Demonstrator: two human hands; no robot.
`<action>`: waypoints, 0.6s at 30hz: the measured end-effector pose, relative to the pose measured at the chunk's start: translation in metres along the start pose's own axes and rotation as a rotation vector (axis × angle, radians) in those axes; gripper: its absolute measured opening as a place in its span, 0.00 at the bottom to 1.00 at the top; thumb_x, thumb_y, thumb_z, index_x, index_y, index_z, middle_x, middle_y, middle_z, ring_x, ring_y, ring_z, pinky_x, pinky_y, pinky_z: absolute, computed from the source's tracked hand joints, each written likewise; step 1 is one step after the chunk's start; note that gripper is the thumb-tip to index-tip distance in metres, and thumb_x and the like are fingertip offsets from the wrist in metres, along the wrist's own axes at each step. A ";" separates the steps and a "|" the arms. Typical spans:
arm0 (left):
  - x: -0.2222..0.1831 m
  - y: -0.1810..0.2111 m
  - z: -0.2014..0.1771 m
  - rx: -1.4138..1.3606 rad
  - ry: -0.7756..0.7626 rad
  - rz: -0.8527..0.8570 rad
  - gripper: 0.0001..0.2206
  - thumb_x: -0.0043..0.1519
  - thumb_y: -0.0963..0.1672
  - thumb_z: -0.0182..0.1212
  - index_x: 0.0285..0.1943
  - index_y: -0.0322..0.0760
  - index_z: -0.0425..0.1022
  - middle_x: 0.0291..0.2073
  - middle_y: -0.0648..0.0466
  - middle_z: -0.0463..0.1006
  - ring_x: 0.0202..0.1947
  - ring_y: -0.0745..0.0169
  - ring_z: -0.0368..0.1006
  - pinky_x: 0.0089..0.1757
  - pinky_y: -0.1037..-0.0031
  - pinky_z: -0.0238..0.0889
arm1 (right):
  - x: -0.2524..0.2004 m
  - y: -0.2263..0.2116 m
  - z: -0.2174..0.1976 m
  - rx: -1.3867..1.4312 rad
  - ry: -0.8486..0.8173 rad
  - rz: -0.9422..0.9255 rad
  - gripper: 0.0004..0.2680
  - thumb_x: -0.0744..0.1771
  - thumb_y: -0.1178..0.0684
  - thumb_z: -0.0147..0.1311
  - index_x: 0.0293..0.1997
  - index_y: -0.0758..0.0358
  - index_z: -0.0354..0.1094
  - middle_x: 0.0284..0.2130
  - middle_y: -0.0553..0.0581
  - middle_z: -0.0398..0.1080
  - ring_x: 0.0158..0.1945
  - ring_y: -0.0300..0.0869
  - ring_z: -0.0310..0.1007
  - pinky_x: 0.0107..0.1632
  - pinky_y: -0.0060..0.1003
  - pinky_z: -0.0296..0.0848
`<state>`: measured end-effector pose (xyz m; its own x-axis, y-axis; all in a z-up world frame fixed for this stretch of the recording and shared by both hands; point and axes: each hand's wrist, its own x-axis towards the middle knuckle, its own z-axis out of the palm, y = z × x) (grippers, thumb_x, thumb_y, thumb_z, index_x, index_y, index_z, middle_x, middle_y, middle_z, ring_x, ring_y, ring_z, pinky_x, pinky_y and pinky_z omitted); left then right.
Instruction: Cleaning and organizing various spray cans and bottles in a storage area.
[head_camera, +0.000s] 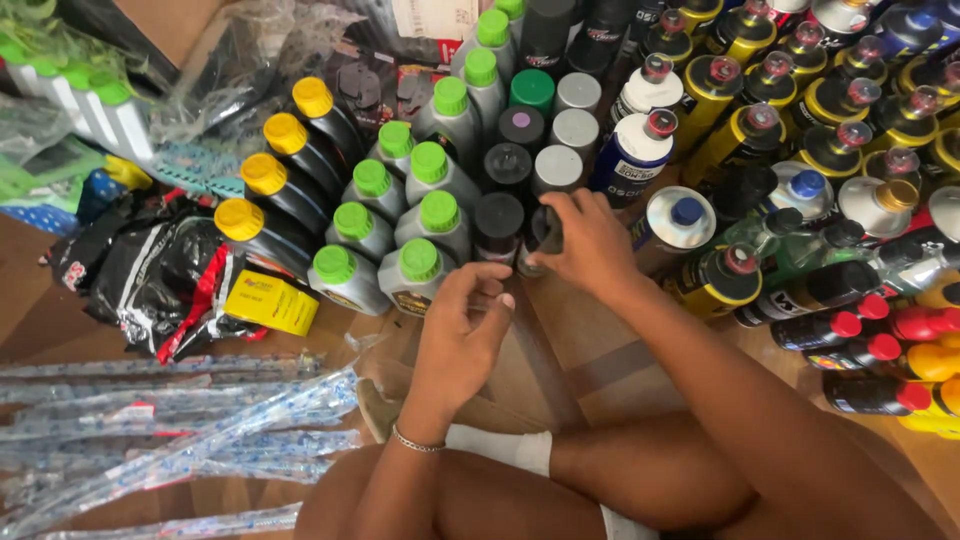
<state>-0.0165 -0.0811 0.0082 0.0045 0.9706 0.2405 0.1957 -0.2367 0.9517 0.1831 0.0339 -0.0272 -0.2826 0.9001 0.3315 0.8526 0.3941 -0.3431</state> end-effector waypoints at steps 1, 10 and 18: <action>0.001 -0.001 0.000 -0.034 -0.010 -0.027 0.12 0.62 0.40 0.62 0.54 0.36 0.75 0.40 0.55 0.74 0.38 0.68 0.73 0.42 0.77 0.69 | 0.004 -0.001 0.002 0.004 0.031 -0.036 0.30 0.53 0.44 0.76 0.58 0.55 0.65 0.48 0.60 0.66 0.52 0.58 0.67 0.50 0.52 0.70; -0.002 0.007 -0.002 -0.027 -0.147 -0.199 0.10 0.63 0.40 0.60 0.53 0.35 0.75 0.27 0.57 0.73 0.28 0.73 0.68 0.31 0.80 0.64 | -0.006 -0.002 -0.042 -0.081 -0.107 -0.021 0.32 0.56 0.50 0.73 0.65 0.53 0.59 0.53 0.62 0.61 0.55 0.60 0.67 0.46 0.54 0.73; -0.012 -0.011 -0.006 -0.030 -0.236 -0.174 0.11 0.65 0.41 0.60 0.57 0.36 0.74 0.31 0.59 0.71 0.32 0.76 0.66 0.33 0.80 0.64 | -0.083 0.152 -0.127 -0.240 -0.036 0.170 0.19 0.61 0.52 0.64 0.58 0.54 0.68 0.52 0.61 0.68 0.52 0.60 0.72 0.48 0.54 0.74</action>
<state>-0.0242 -0.0903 -0.0036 0.2022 0.9790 0.0258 0.1846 -0.0639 0.9807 0.3915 -0.0041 0.0048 -0.1383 0.9572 0.2543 0.9675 0.1854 -0.1718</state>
